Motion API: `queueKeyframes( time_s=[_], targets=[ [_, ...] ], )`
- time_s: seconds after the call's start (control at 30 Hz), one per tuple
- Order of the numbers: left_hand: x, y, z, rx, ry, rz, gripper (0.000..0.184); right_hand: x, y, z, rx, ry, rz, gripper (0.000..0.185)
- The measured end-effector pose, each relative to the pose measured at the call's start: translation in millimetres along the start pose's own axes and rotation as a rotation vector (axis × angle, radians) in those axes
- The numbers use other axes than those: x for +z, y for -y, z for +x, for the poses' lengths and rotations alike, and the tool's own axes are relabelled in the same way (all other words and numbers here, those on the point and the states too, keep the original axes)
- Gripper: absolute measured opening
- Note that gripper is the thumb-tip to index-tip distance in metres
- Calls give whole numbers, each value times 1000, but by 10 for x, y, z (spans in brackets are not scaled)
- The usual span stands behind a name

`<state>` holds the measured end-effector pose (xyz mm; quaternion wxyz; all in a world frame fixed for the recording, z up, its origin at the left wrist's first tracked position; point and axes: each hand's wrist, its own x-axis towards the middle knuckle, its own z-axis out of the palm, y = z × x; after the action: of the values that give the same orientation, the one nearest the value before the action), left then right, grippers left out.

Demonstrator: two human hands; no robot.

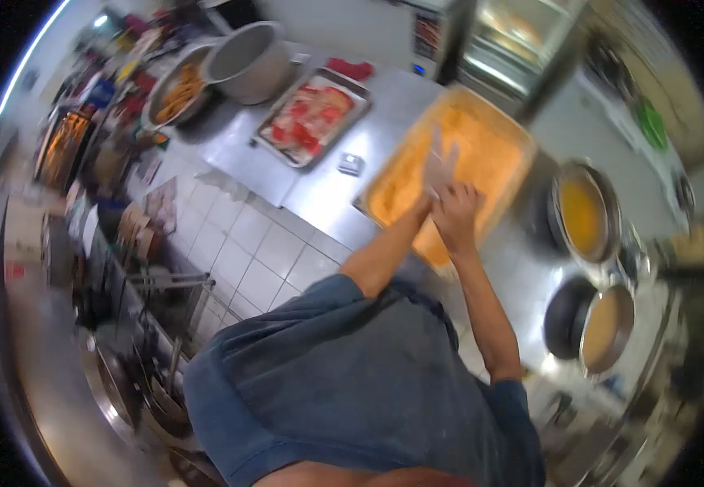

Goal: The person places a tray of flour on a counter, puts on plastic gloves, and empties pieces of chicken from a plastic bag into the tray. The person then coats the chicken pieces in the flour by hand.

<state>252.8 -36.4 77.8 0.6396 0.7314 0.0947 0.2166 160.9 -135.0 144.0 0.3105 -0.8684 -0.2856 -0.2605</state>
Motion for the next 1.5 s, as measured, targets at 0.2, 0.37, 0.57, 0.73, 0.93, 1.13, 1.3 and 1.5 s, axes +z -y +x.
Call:
queueKeyframes(
  time_s=[0.2, 0.37, 0.57, 0.73, 0.93, 1.13, 1.3, 1.5],
  targets=[
    [-28, -48, -43, 52, -18, 71, 80, -84, 289, 235, -15, -21, -54, 25],
    [111, 126, 36, 216, -8, -120, 81, -103, 209, 173, -131, 124, 39, 27],
    [-138, -100, -118, 112, 226, -482, 86, -218, 384, 177, -156, 146, 151, 31],
    [-73, -166, 48, -126, 135, -890, 92, -147, 438, -72, 328, -203, 183, 27],
    [48, -428, 265, -252, 66, -1181, 102, -130, 308, -299, 302, -261, 75, 22],
    [51, -776, 277, -302, 101, -1276, 99, -133, 290, -117, 312, -332, 7, 16],
    [-7, -1107, 285, -256, 29, -1395, 96, -155, 438, -134, 448, -411, 114, 16],
    [-55, -1281, 295, -190, 58, -1430, 94, 128, 220, -336, 641, -203, 254, 32]
  ],
)
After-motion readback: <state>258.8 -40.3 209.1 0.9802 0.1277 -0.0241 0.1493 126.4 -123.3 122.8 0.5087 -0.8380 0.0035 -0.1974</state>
